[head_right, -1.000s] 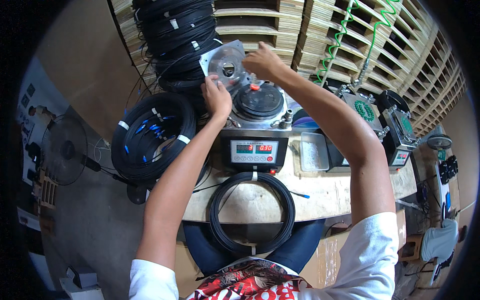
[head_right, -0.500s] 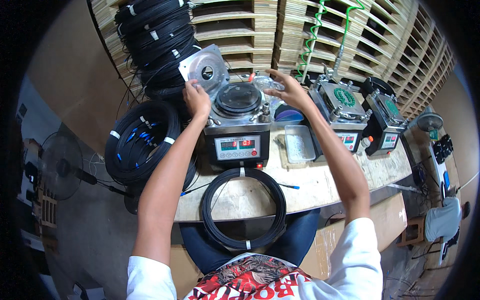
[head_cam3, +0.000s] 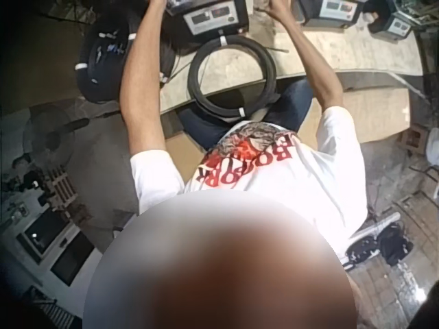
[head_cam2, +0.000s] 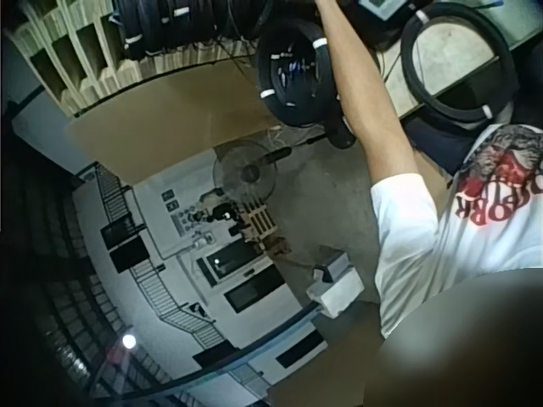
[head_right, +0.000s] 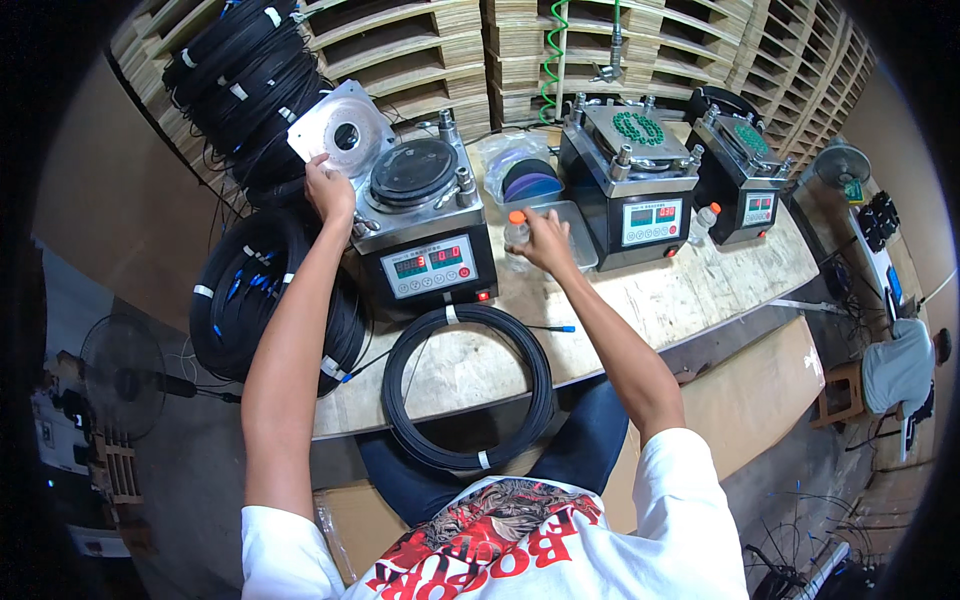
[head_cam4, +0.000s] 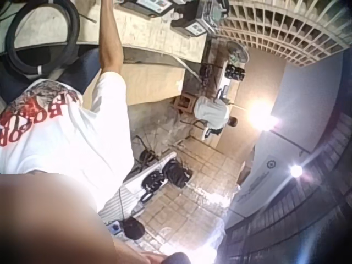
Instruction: Seal the plastic covering on coils of wire using a circular heat-sealing machine.
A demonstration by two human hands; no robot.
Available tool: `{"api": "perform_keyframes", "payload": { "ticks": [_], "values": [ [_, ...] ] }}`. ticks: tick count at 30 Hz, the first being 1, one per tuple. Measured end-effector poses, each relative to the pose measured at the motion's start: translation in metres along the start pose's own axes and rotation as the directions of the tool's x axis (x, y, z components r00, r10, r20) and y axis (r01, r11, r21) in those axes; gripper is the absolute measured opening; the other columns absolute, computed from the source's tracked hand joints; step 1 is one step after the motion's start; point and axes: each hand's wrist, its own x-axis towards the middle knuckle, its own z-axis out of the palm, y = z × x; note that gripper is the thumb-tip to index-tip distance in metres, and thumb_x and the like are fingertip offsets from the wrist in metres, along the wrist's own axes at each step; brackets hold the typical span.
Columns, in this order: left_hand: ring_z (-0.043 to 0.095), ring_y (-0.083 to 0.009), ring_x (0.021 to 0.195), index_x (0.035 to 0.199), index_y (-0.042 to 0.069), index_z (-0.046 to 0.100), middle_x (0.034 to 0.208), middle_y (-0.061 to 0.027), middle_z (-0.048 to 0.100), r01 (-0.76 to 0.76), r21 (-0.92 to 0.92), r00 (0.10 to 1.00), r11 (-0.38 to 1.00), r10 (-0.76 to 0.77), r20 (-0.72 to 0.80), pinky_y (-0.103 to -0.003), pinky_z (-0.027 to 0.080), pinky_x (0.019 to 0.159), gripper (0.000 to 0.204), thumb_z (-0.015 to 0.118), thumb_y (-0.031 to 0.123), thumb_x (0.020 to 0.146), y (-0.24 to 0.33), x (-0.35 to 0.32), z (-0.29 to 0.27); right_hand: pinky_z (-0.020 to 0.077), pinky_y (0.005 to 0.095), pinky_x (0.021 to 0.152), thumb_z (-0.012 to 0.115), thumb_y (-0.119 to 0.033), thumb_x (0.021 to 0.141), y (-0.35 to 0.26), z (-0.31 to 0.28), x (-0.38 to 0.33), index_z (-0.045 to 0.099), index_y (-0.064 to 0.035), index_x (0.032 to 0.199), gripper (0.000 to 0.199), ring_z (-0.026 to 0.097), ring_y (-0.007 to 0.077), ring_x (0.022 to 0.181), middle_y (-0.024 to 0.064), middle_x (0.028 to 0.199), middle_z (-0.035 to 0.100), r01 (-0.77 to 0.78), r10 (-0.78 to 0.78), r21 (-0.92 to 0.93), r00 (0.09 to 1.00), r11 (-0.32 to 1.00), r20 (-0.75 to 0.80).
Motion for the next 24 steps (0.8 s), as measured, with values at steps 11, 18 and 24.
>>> {"api": "perform_keyframes", "payload": {
  "ticks": [11,18,24],
  "values": [
    [0.057,-0.044,0.103,0.108,-0.001,0.045,0.104,-0.0261,0.057,0.003,-0.095,0.983,0.995,-0.021,-0.181,-0.049,0.042,0.092,0.03,0.054,-0.003,0.08,-0.019,-0.003,0.001,0.0386,0.0549,0.092,0.089,-0.033,0.067,-0.015,-0.022,-0.006,0.054,-0.0148,0.132,0.076,0.055,0.03,0.11,0.0084,0.107,0.068,0.001,-0.021,0.088,0.974,0.996,0.225],
    [0.061,-0.0446,0.106,0.118,0.0,0.053,0.113,-0.0263,0.065,0.257,-0.151,0.962,0.955,-0.267,-0.05,-0.05,0.045,0.094,0.03,0.056,0.004,0.088,0.011,-0.008,-0.001,0.0443,0.023,0.06,0.066,-0.012,0.094,-0.089,-0.094,0.135,0.063,-0.0038,0.128,0.035,0.055,0.0057,0.069,-0.0042,0.079,0.063,0.264,-0.326,0.539,0.945,0.8,0.021],
    [0.061,-0.0461,0.106,0.114,0.001,0.054,0.109,-0.0265,0.065,0.234,0.053,0.972,0.971,-0.235,0.015,-0.055,0.047,0.091,0.024,0.056,0.008,0.091,0.003,-0.006,-0.011,0.0426,0.0228,0.046,0.055,-0.051,0.1,-0.281,-0.081,0.219,0.053,-0.0171,0.143,0.055,0.052,0.0084,0.054,0.0054,0.075,0.062,0.218,-0.413,0.619,0.891,0.754,0.19]
  ]
}}
